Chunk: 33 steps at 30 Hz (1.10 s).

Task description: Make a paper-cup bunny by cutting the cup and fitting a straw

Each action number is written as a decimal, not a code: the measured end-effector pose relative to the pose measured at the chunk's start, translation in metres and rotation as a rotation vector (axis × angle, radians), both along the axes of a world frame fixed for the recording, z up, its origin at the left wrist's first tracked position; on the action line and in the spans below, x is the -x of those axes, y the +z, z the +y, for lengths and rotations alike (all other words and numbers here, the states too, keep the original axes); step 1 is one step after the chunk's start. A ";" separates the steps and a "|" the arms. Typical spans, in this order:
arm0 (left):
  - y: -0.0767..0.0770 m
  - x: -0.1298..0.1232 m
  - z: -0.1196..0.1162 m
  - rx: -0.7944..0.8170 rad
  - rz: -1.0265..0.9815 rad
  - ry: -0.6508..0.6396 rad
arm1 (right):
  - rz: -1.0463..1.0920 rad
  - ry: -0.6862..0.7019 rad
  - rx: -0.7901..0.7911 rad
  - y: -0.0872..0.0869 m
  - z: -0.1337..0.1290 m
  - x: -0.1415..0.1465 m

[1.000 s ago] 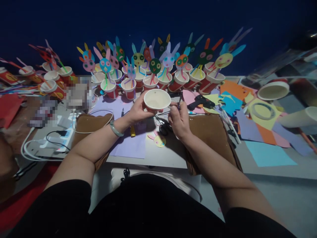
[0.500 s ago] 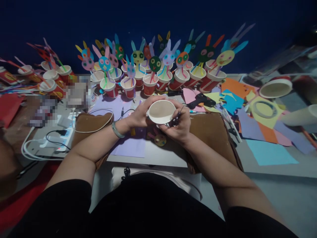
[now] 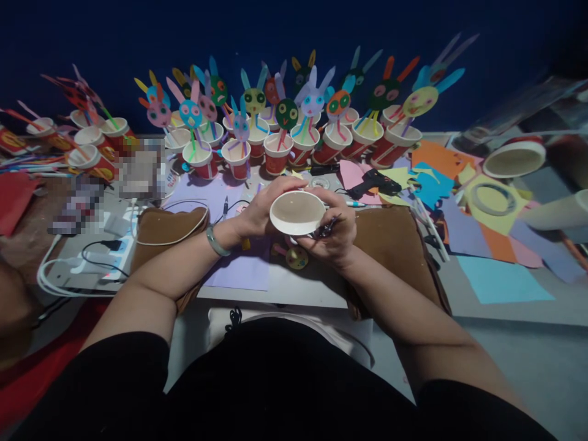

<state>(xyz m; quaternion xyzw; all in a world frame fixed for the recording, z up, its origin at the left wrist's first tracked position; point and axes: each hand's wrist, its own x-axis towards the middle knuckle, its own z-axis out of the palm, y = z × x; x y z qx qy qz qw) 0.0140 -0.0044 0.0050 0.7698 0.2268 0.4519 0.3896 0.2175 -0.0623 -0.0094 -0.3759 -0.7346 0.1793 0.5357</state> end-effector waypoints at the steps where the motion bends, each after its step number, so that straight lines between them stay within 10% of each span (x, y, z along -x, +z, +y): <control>1: -0.001 0.000 0.000 0.002 0.005 0.009 | -0.004 0.000 -0.005 0.000 0.000 0.000; 14: -0.025 0.001 0.013 -0.339 -0.058 -0.036 | 0.041 0.137 -0.344 -0.009 0.009 0.000; 33: -0.021 0.003 0.006 -0.374 0.028 0.104 | -0.009 -0.003 -0.288 -0.011 0.009 -0.001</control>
